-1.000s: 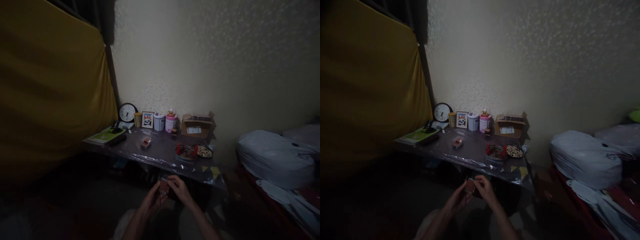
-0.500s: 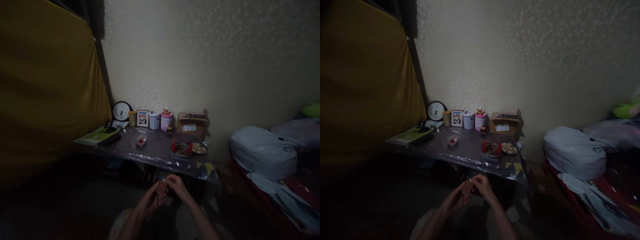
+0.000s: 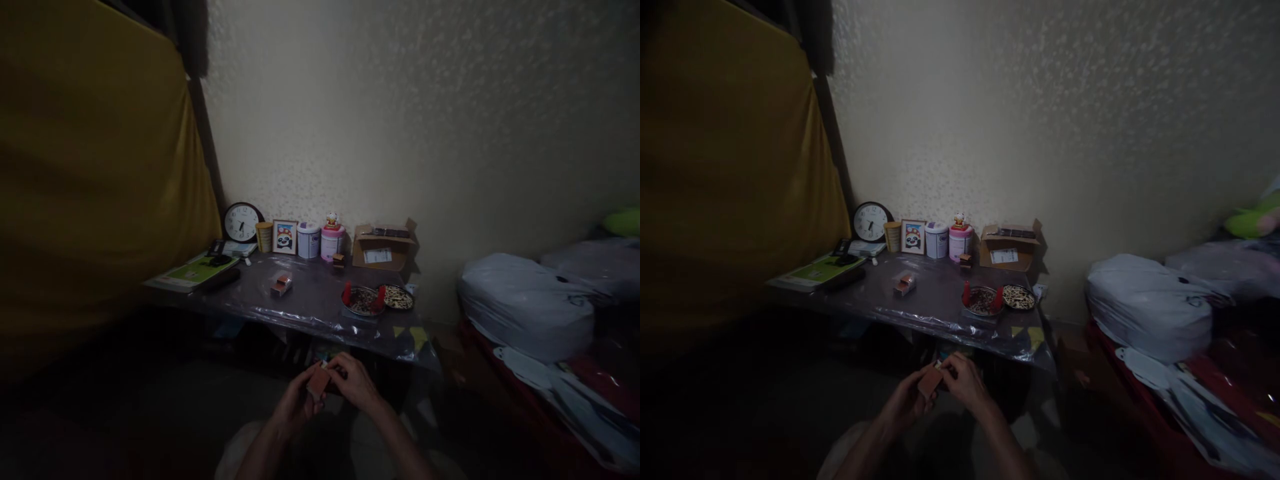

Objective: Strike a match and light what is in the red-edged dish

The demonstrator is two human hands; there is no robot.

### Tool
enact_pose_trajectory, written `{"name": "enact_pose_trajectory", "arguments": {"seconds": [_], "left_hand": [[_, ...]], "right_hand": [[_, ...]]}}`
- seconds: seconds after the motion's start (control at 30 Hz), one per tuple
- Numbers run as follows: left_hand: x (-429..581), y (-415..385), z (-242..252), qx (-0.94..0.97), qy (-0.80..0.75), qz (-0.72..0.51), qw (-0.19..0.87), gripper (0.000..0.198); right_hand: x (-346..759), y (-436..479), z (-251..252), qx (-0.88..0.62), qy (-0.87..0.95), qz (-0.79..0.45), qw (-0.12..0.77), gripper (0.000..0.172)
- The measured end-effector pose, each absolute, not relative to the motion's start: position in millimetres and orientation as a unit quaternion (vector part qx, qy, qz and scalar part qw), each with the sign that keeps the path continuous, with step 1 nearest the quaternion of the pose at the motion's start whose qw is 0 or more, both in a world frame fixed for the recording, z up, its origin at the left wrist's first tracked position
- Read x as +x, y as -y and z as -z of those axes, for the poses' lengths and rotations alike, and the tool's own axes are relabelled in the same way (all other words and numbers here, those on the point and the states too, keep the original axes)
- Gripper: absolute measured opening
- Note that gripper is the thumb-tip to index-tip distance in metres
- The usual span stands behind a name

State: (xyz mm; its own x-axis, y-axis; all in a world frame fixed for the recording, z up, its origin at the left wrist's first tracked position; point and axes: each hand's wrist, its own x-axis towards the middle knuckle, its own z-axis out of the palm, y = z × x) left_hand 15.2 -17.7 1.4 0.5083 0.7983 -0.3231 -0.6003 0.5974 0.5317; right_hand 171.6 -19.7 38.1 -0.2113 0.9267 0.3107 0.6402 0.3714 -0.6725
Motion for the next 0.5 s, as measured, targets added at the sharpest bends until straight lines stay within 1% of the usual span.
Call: {"name": "enact_pose_trajectory", "arguments": {"seconds": [0.17, 0.37, 0.5], "left_hand": [[16.4, 15.8, 7.2, 0.21, -0.289, -0.406, 0.841, 0.046], [17.4, 17.2, 8.1, 0.241, -0.297, -0.401, 0.832, 0.046], [17.0, 15.1, 12.9, 0.253, -0.301, -0.395, 0.83, 0.047]], "right_hand": [[173.0, 23.5, -37.6, -0.539, 0.767, -0.168, 0.307, 0.013], [173.0, 24.1, -37.3, -0.561, 0.771, -0.152, 0.26, 0.014], [173.2, 23.7, -36.6, -0.55, 0.779, -0.15, 0.26, 0.015]]}}
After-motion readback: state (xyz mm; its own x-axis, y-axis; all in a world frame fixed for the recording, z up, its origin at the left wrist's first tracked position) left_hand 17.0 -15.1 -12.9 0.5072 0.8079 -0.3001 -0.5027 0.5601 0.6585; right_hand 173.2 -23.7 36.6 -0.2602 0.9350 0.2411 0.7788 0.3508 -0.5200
